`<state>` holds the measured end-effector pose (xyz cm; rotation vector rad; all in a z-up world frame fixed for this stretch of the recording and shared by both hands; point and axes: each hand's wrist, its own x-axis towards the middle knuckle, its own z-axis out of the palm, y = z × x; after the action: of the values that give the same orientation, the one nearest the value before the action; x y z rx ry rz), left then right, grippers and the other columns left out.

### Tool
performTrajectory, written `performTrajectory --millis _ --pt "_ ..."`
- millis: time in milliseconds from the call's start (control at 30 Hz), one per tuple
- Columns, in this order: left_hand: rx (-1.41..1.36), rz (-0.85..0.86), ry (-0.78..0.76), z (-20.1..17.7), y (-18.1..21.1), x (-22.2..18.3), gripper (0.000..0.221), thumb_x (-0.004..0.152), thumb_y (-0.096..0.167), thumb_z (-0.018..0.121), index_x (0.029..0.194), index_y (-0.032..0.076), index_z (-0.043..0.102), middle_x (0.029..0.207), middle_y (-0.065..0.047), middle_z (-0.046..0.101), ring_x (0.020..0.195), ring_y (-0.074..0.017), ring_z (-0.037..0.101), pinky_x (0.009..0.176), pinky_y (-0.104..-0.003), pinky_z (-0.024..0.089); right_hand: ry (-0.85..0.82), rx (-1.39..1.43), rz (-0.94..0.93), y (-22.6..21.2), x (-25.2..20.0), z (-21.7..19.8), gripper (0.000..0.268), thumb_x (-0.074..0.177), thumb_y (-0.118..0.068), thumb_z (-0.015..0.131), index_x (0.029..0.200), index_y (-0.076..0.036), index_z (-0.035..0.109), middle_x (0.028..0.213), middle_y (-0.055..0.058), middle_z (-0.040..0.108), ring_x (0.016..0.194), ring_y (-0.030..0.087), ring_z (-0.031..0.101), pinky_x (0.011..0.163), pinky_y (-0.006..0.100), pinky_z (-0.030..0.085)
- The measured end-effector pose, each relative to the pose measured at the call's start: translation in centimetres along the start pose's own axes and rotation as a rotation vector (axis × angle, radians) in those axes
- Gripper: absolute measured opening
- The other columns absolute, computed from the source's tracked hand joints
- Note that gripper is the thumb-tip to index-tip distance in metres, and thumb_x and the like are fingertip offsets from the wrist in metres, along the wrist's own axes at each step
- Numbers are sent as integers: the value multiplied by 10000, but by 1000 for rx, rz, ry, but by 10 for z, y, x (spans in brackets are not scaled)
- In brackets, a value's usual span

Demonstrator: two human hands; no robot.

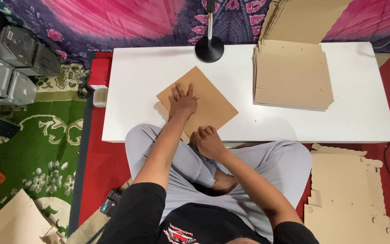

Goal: Folding flat cardboard sheets into boxes on a low table while sitting on the floor.

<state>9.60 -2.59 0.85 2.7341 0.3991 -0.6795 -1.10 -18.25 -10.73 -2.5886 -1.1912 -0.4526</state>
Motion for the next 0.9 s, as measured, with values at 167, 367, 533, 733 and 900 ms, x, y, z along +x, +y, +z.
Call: performTrajectory --millis 167,367,533,733,900 --pt "216 193 151 3 -10 -17 572 1125 424 124 1674 264 122 1741 -117 -5 1589 -356 -38 1273 -517 -25 -58 469 9 -3 16 -37 380 840 -104 626 1204 -91 733 1066 168 743 952 356 678 873 466 515" --pt "328 310 231 16 -24 8 636 1088 570 116 1666 307 128 1740 -87 18 1587 -348 -22 1278 -514 -16 -250 135 380 61 25 -38 482 1041 -340 462 1476 -140 516 1537 111 480 1436 293 429 1164 574 313" --pt "407 365 204 6 -25 13 715 1042 672 80 1664 321 85 1740 -76 -4 1588 -337 -36 1284 -514 -32 -435 94 475 55 44 -58 638 1097 -480 287 1601 -89 311 1688 131 262 1571 292 180 1193 696 88" --pt "429 380 173 0 -24 7 728 1033 672 81 1666 313 71 1739 -83 -19 1587 -344 -51 1280 -518 -30 -451 75 516 79 70 -43 663 1097 -480 181 1636 -94 211 1724 104 150 1591 260 104 1183 724 -32" --pt "435 380 166 1 -27 16 731 1027 672 87 1664 317 38 1736 -86 -44 1584 -350 -71 1279 -530 -35 -494 48 525 106 112 -26 691 1071 -493 115 1650 -115 139 1735 77 65 1596 258 37 1180 727 -98"
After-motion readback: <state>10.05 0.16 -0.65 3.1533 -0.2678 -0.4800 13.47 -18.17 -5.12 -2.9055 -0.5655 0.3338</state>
